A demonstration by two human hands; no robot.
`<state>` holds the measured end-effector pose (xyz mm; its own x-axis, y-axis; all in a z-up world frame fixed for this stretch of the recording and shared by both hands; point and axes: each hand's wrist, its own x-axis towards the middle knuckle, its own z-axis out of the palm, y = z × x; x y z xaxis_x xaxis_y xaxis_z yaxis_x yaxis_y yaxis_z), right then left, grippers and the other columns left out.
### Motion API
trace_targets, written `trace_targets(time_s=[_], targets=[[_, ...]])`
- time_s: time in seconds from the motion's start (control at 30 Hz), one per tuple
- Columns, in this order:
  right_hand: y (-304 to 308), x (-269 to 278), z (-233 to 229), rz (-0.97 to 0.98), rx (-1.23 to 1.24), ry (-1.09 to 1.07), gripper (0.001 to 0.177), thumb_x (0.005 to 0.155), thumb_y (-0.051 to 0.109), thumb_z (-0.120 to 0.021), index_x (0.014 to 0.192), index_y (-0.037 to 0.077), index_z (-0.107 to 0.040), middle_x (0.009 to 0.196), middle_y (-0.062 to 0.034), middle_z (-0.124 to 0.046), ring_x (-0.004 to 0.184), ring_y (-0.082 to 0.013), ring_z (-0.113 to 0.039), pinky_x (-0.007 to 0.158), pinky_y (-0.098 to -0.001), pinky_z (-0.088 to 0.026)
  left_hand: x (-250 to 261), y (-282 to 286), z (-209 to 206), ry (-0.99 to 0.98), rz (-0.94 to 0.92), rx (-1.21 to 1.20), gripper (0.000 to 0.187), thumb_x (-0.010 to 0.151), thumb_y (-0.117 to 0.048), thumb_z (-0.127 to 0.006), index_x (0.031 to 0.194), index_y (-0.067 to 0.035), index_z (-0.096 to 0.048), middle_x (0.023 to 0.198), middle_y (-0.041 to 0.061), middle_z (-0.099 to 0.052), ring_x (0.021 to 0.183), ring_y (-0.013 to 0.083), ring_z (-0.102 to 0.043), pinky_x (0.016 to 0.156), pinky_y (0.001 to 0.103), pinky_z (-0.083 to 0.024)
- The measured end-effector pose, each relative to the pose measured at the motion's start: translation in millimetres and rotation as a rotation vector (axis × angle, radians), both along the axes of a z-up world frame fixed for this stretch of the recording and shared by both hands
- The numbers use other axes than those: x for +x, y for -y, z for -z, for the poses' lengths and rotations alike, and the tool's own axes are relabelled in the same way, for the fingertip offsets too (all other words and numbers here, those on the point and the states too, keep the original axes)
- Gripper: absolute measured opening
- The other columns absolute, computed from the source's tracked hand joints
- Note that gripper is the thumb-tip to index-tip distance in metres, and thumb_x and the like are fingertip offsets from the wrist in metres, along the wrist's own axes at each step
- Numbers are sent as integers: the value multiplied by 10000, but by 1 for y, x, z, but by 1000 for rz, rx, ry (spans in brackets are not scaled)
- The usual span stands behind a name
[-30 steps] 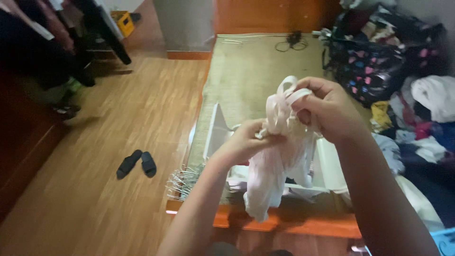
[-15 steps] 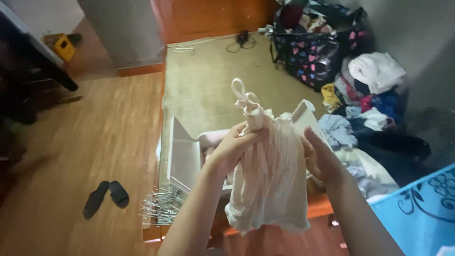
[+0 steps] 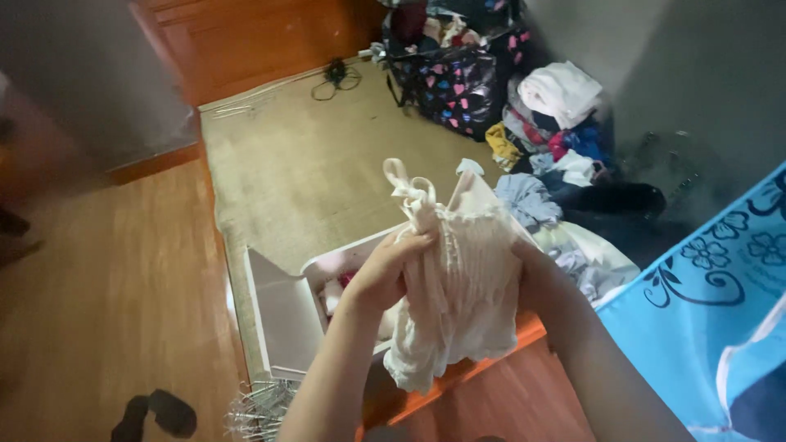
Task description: Folding various items of clothing and placing them into a storage box
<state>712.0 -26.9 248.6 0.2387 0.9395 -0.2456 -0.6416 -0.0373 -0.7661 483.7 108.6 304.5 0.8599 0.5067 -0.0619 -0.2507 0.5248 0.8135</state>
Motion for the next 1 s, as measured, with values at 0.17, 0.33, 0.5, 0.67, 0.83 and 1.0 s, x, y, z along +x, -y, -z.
trace_targets(time_s=[0.17,0.33,0.5,0.67,0.83,1.0], targets=[[15,10,-24,27,158,219,347,976,148,-646,1287,-6,-630,1151,-148,-705,1036,-275,-680,859,-441,-539,-14,-21,4,-73,-4,162,445,930,-152,-691,1330,21,-599,1185,106,-692,1067,189,-662,942,352,-534],[25,-12,-68,148,76,482,319,900,54,-689,1213,-4,-683,1146,-90,-739,1050,-169,-701,954,-344,-549,-21,-15,-18,-217,-198,429,541,889,-97,-703,1405,-40,-553,1211,106,-708,1062,150,-682,920,293,-553],[29,-7,-53,204,-2,640,376,879,97,-738,1232,-2,-655,1122,-98,-725,950,-134,-693,827,-284,-561,-22,-8,-14,-363,-428,319,706,878,-52,-684,1502,-139,-366,1081,142,-702,921,177,-706,718,302,-595],[39,-25,-54,467,-82,726,499,823,65,-758,1246,61,-494,1091,-139,-730,885,-135,-713,720,-300,-574,-30,-11,7,-293,-368,576,697,927,6,-620,1551,-150,-351,1050,176,-675,893,152,-640,747,270,-542],[57,-29,-54,339,-91,1079,414,918,60,-729,1330,69,-692,1214,-145,-715,1005,-132,-648,832,-312,-542,-34,4,-20,-285,-249,526,887,780,100,-495,1559,-268,-284,1137,82,-617,909,100,-668,735,261,-593],[63,-46,-61,74,-193,1161,563,747,51,-756,1297,137,-679,1241,-42,-711,1104,-120,-672,819,-308,-600,-31,-5,22,-464,-242,883,511,898,43,-522,1368,-120,-640,1036,155,-652,921,188,-612,866,329,-536]])
